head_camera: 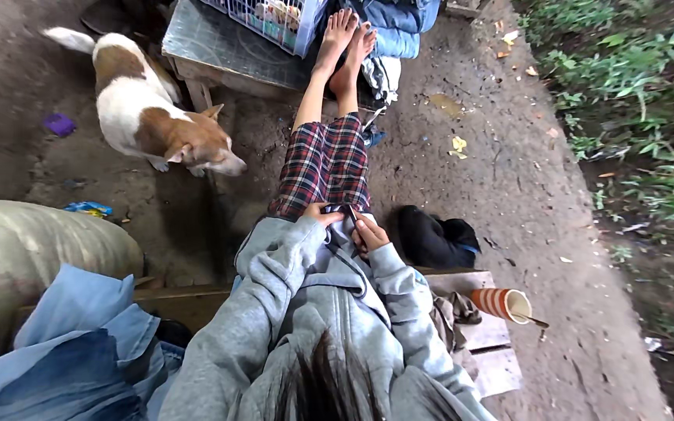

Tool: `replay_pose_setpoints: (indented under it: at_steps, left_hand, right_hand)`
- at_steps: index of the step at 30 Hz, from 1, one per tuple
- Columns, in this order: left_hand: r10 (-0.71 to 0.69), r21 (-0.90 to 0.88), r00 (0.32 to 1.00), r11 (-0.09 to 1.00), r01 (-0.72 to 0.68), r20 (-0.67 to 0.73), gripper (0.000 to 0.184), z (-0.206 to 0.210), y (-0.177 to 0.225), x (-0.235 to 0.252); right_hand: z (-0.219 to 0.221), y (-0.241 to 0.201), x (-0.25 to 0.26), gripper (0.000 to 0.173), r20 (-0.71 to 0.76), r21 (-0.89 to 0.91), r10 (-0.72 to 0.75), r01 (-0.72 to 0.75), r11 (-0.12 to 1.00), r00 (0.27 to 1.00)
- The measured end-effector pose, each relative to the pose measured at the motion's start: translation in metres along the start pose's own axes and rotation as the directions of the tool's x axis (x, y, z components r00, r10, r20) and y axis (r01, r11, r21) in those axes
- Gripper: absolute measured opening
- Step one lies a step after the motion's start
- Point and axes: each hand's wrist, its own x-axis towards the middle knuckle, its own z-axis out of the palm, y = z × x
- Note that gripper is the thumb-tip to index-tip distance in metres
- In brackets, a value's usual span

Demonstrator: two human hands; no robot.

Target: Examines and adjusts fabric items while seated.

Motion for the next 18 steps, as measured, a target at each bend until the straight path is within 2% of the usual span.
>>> replay_pose_setpoints:
  at_steps: [1, 3, 6, 9, 18]
  left_hand:
    - [0.006, 0.016, 1.000, 1.000, -0.006, 0.002, 0.033, -0.001, -0.001, 0.000]
    - [-0.013, 0.042, 1.000, 0.999, 0.013, 0.003, 0.030, -0.001, -0.001, 0.000]
    - [-0.060, 0.026, 0.998, 0.998, 0.060, 0.001, 0.032, -0.001, 0.003, -0.001]
    - [-0.070, 0.003, 0.998, 0.998, 0.070, -0.004, 0.033, -0.001, 0.007, -0.004]
    - [-0.054, -0.008, 0.999, 0.999, 0.054, 0.009, 0.031, -0.003, 0.008, -0.007]
  right_hand:
    - [0.001, 0.000, -0.001, 0.045, -0.026, -0.122, -0.025, 0.022, 0.992, 0.999]
    - [0.003, 0.001, -0.006, 0.044, -0.066, -0.432, -0.108, 0.069, 0.899, 0.992]
    - [0.007, 0.000, -0.012, 0.044, -0.068, -0.657, -0.208, 0.113, 0.746, 0.976]
    - [0.012, -0.007, -0.016, 0.046, -0.086, -0.719, -0.158, 0.049, 0.693, 0.984]
    - [0.019, -0.011, -0.008, 0.049, -0.098, -0.729, -0.105, 0.000, 0.685, 0.990]
